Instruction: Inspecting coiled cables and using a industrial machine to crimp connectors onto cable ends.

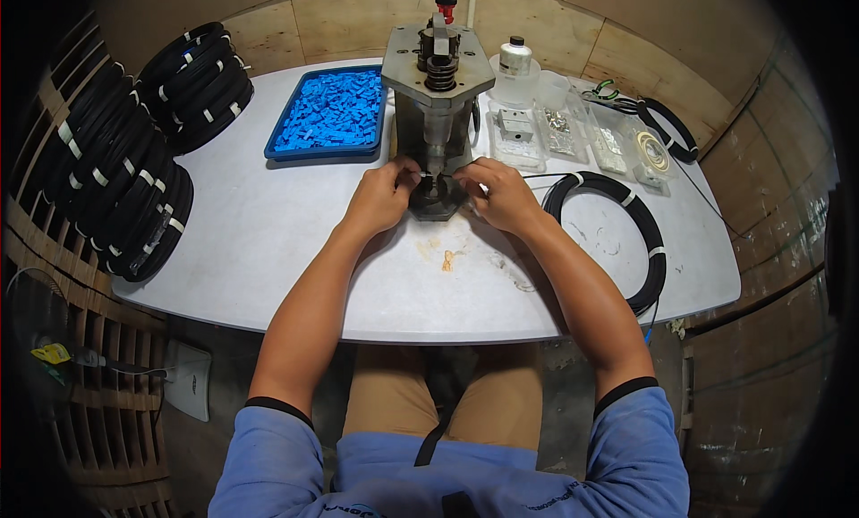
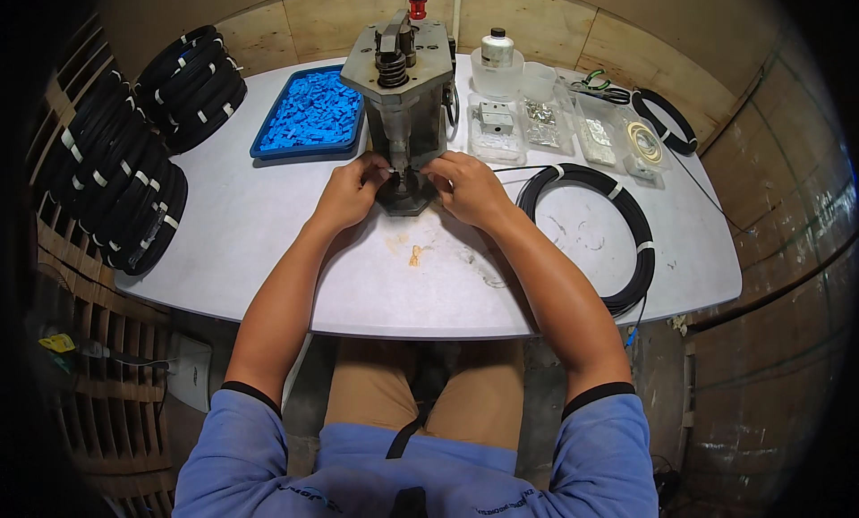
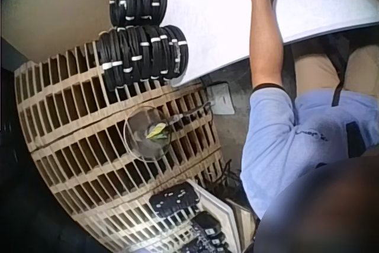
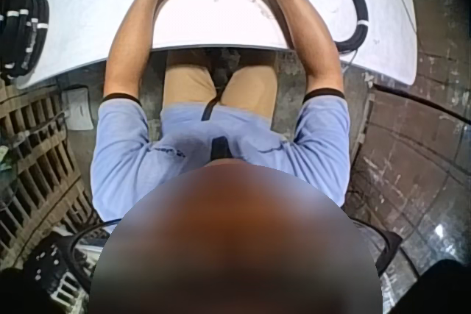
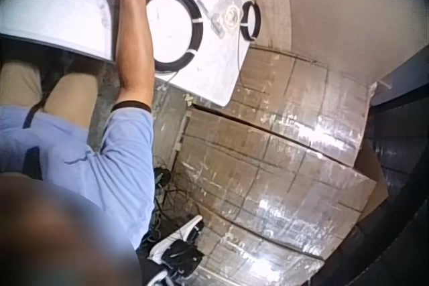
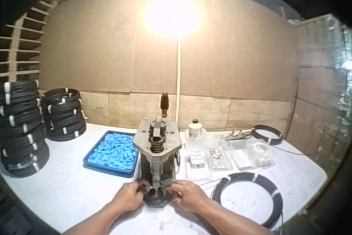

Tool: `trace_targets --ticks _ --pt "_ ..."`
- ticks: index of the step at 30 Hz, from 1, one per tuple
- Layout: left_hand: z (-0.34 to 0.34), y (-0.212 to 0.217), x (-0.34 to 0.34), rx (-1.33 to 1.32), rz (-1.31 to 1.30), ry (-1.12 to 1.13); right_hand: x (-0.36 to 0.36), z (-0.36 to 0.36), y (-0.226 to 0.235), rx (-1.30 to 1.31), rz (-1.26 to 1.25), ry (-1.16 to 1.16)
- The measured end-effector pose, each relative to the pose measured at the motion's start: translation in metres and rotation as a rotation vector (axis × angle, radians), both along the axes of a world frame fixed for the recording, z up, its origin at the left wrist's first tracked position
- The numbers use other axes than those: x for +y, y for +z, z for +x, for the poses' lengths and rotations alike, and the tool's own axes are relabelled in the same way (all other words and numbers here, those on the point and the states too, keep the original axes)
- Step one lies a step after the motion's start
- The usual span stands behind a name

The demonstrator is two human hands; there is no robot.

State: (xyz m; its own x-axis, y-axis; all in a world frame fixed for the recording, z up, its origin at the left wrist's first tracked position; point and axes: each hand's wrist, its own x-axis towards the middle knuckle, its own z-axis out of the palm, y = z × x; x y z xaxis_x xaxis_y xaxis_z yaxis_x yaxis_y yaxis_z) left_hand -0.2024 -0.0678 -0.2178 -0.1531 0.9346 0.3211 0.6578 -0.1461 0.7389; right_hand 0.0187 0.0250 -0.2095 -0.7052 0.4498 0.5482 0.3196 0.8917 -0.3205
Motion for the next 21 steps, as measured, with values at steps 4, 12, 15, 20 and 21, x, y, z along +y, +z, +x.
trace_targets --ticks 4,12,15,20,21 --pt "0.001 -0.003 0.000 -0.051 0.042 0.006 0.000 -0.001 0.000 0.036 -0.011 0.001" --pt "0.001 0.004 -0.004 -0.039 0.025 -0.005 0.001 0.002 0.002 0.034 -0.051 0.020" --pt "0.001 0.008 -0.007 -0.046 0.005 -0.028 0.001 0.005 0.004 0.050 -0.085 0.056" --pt "-0.001 0.013 -0.012 -0.019 -0.055 -0.072 -0.001 0.008 0.008 0.051 -0.154 0.107" --pt "0.000 0.015 -0.013 -0.021 -0.055 -0.074 0.000 0.009 0.007 0.076 -0.193 0.105"
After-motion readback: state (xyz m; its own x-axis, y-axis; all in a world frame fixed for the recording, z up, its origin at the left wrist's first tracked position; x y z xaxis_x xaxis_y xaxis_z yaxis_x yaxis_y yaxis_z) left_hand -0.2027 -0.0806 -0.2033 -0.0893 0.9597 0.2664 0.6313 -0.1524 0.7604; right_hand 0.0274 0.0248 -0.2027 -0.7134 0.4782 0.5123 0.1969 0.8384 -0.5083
